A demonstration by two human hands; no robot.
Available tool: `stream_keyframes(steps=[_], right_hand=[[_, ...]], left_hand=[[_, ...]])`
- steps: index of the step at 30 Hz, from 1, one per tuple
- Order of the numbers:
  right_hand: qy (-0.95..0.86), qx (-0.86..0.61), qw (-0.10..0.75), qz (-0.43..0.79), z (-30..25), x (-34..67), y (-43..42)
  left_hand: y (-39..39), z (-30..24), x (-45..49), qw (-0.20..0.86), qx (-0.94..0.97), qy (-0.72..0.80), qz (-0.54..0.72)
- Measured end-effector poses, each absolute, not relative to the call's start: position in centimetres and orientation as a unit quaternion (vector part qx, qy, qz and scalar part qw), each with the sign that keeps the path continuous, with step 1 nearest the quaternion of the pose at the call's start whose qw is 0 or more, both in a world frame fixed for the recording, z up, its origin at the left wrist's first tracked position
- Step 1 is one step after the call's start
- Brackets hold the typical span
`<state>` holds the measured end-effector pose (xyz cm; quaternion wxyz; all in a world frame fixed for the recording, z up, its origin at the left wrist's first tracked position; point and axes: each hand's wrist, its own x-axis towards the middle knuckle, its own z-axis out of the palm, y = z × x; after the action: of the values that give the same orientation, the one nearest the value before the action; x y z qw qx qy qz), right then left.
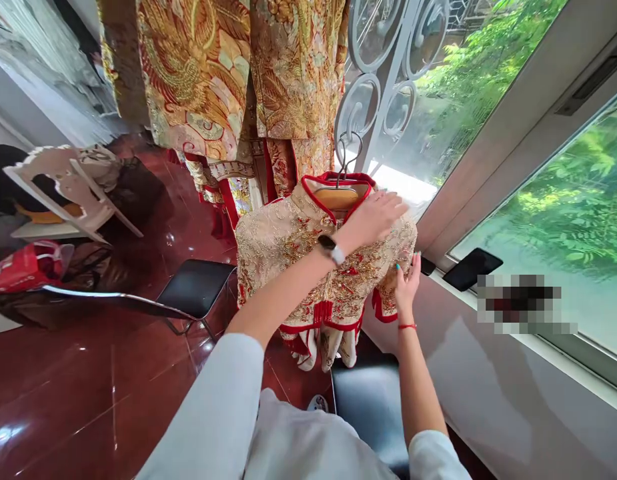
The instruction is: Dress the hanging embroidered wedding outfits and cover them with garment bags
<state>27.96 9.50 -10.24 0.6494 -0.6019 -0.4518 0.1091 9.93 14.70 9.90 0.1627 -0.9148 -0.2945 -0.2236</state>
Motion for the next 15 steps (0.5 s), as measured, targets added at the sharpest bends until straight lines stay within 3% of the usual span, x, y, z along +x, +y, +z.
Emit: stream_keyframes(steps=[6,11,15], right_hand=[[-0.559,-0.573,0.581,0.145,-7.7,33.4,11.5],[-0.582,-0.584,0.555,0.11,-5.7,35.4,13.1],[-0.528,-0.645,0.552,0.024,-7.7,32.5,12.0]], left_hand=[[17.6,11.7,12.8,0.214,-0.916,-0.307,-0.146],[18.2,12.8,14.2,0.158,-0.91,-0.362,-0.128],[18.8,13.7,15.9,0.118,-0.892,-0.427,-0.088]])
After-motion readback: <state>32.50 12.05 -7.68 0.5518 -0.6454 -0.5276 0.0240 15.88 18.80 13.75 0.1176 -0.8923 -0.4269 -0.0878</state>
